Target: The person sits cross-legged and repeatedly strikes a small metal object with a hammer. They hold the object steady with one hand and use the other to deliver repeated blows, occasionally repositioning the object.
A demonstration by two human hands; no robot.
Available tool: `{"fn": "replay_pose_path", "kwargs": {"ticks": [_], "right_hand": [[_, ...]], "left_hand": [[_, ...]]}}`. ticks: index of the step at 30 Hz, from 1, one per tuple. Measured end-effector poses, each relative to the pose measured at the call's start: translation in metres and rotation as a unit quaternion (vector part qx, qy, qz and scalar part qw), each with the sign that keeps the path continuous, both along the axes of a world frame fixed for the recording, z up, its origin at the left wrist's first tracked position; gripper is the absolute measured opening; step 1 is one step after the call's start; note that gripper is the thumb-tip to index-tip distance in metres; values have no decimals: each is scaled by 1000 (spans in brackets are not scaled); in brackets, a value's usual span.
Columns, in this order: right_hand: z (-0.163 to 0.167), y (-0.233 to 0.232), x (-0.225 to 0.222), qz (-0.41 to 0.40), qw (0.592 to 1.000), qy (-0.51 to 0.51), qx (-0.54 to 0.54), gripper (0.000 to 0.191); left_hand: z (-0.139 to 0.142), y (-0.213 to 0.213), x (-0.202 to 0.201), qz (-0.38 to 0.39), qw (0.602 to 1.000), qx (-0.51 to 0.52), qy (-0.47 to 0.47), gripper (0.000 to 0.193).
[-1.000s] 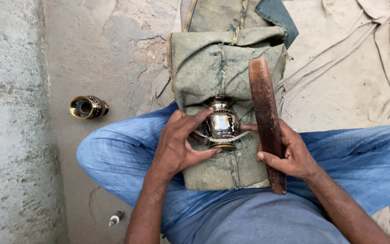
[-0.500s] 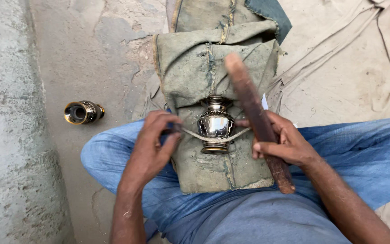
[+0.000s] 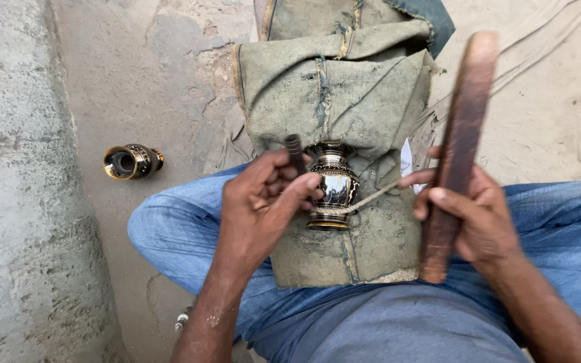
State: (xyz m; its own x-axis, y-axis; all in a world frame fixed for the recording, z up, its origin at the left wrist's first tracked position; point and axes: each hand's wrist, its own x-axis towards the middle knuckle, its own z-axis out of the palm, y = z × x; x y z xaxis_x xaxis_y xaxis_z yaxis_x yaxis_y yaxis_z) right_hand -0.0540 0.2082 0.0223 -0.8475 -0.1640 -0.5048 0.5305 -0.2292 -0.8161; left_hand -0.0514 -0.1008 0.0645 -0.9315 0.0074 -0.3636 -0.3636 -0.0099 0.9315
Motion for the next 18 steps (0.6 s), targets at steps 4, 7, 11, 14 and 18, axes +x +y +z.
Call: {"fn": "replay_pose_path", "kwargs": {"ticks": [4,7,11,14,18], "right_hand": [[32,30,-6,43,988,-9,147,64],[49,54,1,66,973,67,213,64],[44,77,4,65,989,131,15,67],[38,83,6,124,982,98,106,54],[42,77,3,134,949,74,277,53]], "left_hand": [[-1,12,-4,-65,991,-79,89,36],[3,20,-5,-81,981,-110,137,41],[9,25,-11,-117,974,-138,133,45],[13,27,-16,-156,955,-179,180,44],[16,24,-24,-248,917,-229,214,42]]}}
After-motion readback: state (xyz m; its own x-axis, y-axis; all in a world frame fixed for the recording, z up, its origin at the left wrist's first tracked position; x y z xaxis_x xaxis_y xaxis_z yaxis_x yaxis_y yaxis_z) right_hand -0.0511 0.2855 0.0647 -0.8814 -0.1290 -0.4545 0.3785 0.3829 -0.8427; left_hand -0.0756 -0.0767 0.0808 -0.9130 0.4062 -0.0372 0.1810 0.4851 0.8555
